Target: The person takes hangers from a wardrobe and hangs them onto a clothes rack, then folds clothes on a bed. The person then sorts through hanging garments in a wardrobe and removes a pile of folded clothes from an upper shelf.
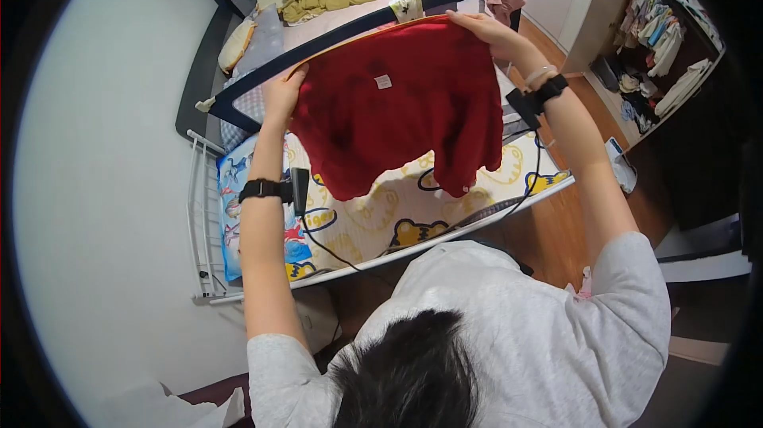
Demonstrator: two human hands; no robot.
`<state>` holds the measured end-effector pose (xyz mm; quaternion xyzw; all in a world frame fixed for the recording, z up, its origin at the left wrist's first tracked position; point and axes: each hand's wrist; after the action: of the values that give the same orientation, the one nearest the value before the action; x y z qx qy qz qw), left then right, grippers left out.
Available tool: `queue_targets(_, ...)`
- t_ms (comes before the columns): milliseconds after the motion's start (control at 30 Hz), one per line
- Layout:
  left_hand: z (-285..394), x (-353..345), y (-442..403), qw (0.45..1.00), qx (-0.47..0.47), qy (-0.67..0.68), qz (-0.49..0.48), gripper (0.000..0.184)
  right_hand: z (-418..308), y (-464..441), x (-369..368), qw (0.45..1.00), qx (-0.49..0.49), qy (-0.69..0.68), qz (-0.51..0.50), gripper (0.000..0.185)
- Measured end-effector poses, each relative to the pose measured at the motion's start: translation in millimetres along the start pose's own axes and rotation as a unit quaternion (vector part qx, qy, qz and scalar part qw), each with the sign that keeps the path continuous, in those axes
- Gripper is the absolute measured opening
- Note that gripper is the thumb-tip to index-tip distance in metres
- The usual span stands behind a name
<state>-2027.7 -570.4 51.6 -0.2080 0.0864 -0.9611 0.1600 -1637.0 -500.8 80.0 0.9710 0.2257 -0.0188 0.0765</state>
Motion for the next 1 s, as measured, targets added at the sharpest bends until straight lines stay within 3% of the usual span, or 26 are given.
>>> queue_targets(67, 4.9, -20.4, 3.5, 0.969, 0.121, 0.214, -0.039, 0.026, 5.3, -13.6, -17.4, 0.997, -0.002, -0.008, 0.071, 0.039)
queue_targets(133, 12.8, -48.3, 1.8, 0.936, 0.13, 0.321, -0.064, 0.03, 7.7, -9.4, -49.5, 0.993, 0.041, -0.057, 0.09, 0.039)
queue_targets(200, 82.7, -69.6, 41.3, 0.958, 0.103, 0.25, -0.096, 0.032, 2.0, 1.1, -82.8, 0.994, 0.079, -0.071, 0.038, 0.037)
queue_targets(267, 103.3, -89.5, 50.7, 0.96, 0.038, 0.226, -0.163, 0.039, -7.9, 11.8, -103.9, 0.998, 0.057, 0.023, 0.007, 0.033)
queue_targets(333, 111.9, -103.2, 49.3, 0.944, -0.025, 0.266, -0.194, 0.04, -20.6, 28.7, -123.2, 0.995, 0.063, -0.025, -0.077, 0.032)
queue_targets(400, 120.4, -100.0, 52.1, 0.965, -0.07, 0.189, -0.166, 0.035, -22.9, 34.7, -117.9, 0.977, 0.065, -0.136, -0.148, 0.032)
queue_targets(433, 121.6, -98.5, 53.2, 0.973, -0.091, 0.151, -0.15, 0.033, -26.3, 38.8, -111.3, 0.978, 0.066, -0.103, -0.169, 0.033)
queue_targets(500, 112.3, -97.0, 47.3, 0.951, -0.109, 0.228, -0.176, 0.03, -33.9, 44.1, -93.5, 0.974, 0.068, -0.036, -0.213, 0.036)
queue_targets(600, 106.6, -97.3, 38.7, 0.929, -0.114, 0.293, -0.195, 0.028, -37.5, 26.7, -74.7, 0.973, 0.128, 0.147, -0.122, 0.045)
queue_targets(633, 105.0, -95.2, 34.8, 0.927, -0.108, 0.305, -0.19, 0.026, -34.6, 16.8, -69.9, 0.969, 0.146, 0.175, -0.098, 0.057)
queue_targets(733, 101.5, -85.6, 28.0, 0.917, -0.1, 0.343, -0.177, 0.02, -9.0, -3.1, -72.9, 0.953, 0.214, 0.216, 0.01, 0.065)
queue_targets(800, 105.7, -74.6, 28.5, 0.91, -0.108, 0.357, -0.181, 0.018, 14.4, -21.7, -68.8, 0.979, 0.076, 0.111, -0.155, 0.067)
queue_targets(867, 99.8, -61.1, 21.8, 0.915, -0.128, 0.322, -0.206, 0.016, 31.2, -35.8, -74.2, 0.962, -0.048, -0.024, -0.267, 0.066)
queue_targets(933, 81.0, -51.2, 13.6, 0.928, -0.104, 0.278, -0.226, 0.017, 25.1, -43.6, -90.2, 0.973, -0.002, -0.004, -0.229, 0.049)
queue_targets(967, 70.7, -43.5, 11.7, 0.935, -0.117, 0.197, -0.269, 0.027, 38.4, -82.1, -80.6, 0.978, 0.012, 0.034, -0.207, 0.044)
queue_targets(1000, 51.0, -28.4, 9.5, 0.932, -0.007, -0.009, -0.362, 0.029, 56.1, -106.1, -80.7, 0.98, 0.019, 0.069, -0.188, 0.039)
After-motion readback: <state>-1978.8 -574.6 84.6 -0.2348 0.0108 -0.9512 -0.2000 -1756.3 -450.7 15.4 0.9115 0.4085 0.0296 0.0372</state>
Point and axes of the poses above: each hand's wrist, its own y-axis away from the middle knuckle, its own x-axis out of the back of the hand, z = x × y, and after that the axes turned 3 degrees about -x, right-handed
